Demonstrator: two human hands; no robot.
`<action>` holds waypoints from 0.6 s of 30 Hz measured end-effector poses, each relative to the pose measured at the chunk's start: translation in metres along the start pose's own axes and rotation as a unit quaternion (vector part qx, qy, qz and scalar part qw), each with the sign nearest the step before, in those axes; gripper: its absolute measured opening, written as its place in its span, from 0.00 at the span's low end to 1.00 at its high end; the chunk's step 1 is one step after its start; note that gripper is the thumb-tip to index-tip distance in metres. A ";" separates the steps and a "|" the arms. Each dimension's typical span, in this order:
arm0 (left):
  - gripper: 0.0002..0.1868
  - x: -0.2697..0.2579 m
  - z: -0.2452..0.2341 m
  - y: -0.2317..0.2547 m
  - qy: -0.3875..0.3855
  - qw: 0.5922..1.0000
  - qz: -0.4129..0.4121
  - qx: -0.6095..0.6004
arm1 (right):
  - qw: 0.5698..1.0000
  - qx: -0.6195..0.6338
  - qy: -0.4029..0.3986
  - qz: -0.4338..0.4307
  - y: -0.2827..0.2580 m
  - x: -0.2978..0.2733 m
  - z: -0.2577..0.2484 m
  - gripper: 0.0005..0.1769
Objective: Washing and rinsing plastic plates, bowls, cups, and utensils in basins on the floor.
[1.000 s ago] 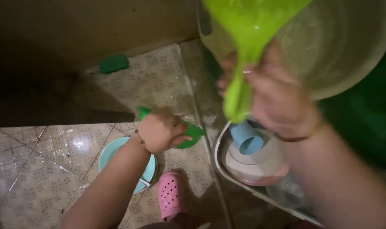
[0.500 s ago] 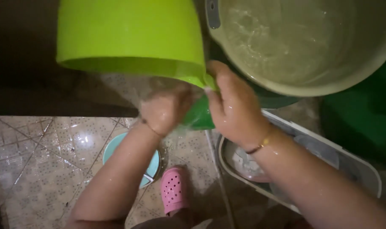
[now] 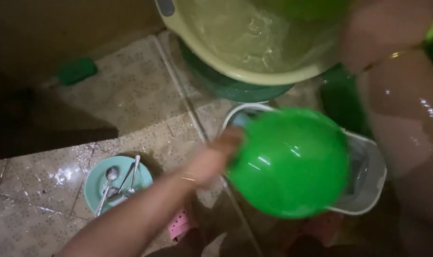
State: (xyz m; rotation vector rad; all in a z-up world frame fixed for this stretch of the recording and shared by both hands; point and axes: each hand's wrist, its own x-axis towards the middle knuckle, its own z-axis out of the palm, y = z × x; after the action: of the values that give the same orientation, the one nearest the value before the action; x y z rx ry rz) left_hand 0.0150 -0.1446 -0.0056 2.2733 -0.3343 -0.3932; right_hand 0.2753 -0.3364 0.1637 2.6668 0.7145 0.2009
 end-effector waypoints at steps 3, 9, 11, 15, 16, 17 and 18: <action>0.22 0.051 0.175 0.026 0.096 0.963 0.130 -0.215 | 0.999 -0.045 -0.015 -0.020 -0.003 0.012 0.028 0.20; 0.21 0.135 0.256 0.054 -0.080 0.994 0.074 0.003 | 0.995 0.024 -0.089 -0.033 -0.030 0.006 0.012 0.32; 0.25 0.121 0.179 0.084 -0.085 0.960 -0.085 -0.253 | 0.993 0.039 -0.105 -0.045 -0.021 0.007 0.008 0.29; 0.33 0.101 0.172 0.041 0.027 0.905 -0.154 -0.396 | 0.965 0.197 -0.156 -0.081 0.000 0.017 0.012 0.25; 0.33 0.084 0.131 0.020 0.039 0.904 -0.162 -0.394 | 0.963 0.202 -0.152 -0.094 0.003 0.016 0.002 0.25; 0.30 0.058 0.092 0.001 0.027 0.949 -0.113 -0.293 | 0.951 0.226 -0.209 -0.033 -0.001 0.014 -0.009 0.24; 0.28 0.029 0.055 -0.019 0.012 0.980 -0.065 -0.186 | 0.932 0.245 -0.266 0.027 -0.006 0.013 -0.018 0.24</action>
State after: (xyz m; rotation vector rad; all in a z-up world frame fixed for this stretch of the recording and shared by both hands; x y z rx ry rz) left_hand 0.0226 -0.1790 -0.0597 1.9342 -0.0888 -0.4534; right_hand 0.2797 -0.3193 0.1783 2.9832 0.5580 -0.7598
